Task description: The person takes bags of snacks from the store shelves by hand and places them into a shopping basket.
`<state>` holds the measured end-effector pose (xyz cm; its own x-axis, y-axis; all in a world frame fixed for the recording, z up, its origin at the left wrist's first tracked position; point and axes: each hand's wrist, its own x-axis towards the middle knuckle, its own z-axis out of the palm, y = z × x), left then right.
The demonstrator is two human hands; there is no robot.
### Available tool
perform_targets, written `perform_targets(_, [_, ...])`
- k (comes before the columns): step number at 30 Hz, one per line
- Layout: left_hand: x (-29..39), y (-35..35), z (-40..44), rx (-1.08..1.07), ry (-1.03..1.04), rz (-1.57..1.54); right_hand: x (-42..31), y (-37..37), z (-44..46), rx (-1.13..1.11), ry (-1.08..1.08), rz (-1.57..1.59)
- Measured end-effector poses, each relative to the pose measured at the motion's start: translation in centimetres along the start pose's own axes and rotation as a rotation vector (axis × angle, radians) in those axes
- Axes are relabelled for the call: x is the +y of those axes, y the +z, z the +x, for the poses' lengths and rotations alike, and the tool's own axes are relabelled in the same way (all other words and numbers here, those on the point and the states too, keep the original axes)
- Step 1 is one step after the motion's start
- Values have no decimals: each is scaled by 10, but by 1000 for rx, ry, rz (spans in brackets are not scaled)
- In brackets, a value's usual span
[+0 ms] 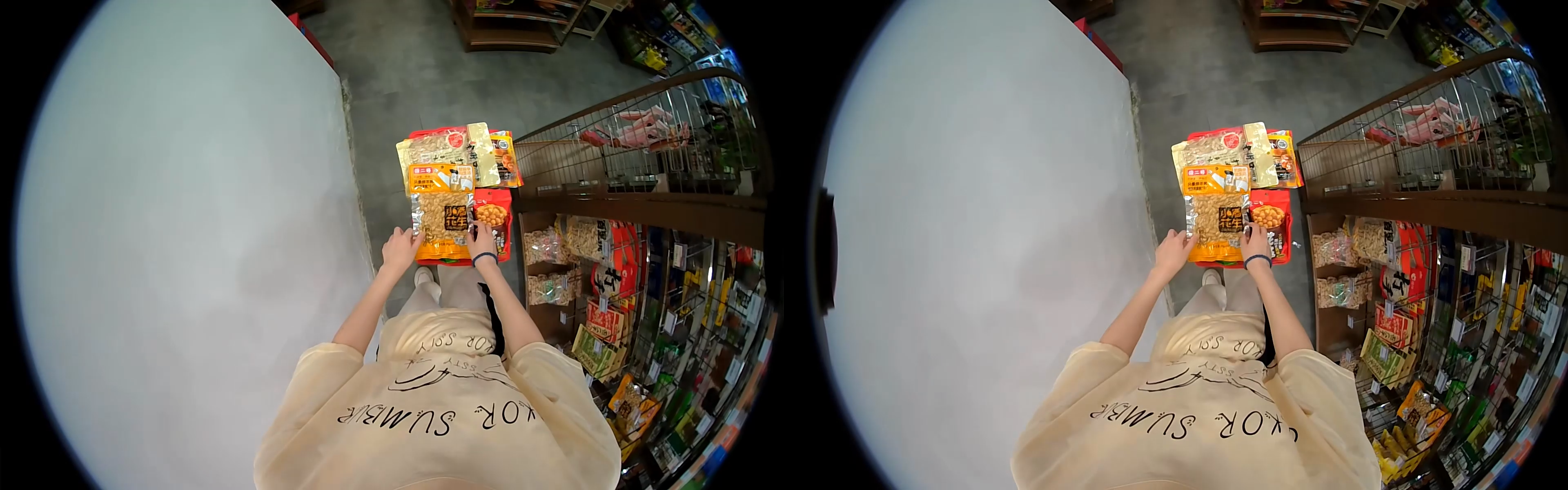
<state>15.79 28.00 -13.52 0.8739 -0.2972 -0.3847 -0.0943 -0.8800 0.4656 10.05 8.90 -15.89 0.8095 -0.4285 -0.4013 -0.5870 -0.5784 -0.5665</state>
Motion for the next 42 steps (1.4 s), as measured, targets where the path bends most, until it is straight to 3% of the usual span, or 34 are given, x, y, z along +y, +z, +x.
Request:
perform_targets(8, [-1, 1, 2, -124, -94, -75, 0, 2, -9, -116, 72, -7])
perform_targets(17, [-3, -3, -8, -227, -199, -118, 2, 4, -22, -57, 29, -46])
perform_targets(20, [-16, 7, -19, -177, -134, -213, 8, 4, -33, -89, -9, -12])
perform_targets(23, [-15, 10, -40, -65, -103, -265, 19, 9, -53, 34, -110, 12])
perform_targets(28, [-30, 26, -78, -122, -65, -203, 31, 8, -85, 168, -106, 132])
perform_targets(30, [-35, 28, -97, -255, -40, -70, 34, 0, -95, 27, 184, 364])
perform_targets(31, [-37, 29, -108, -247, -35, -67, 61, 20, -93, 142, 130, 262])
perform_targets(34, [-51, 36, -126, -387, -16, -36, 101, 39, -103, 161, 129, 119])
perform_targets(36, [-58, 41, -141, -474, 15, -27, 146, 64, -105, -72, 351, 206])
perform_targets(38, [-68, 47, -156, -462, 37, -45, 139, 48, -134, -200, 557, 576])
perform_targets(42, [-78, 37, -173, -444, 71, -37, 188, 75, -181, -84, 600, 539])
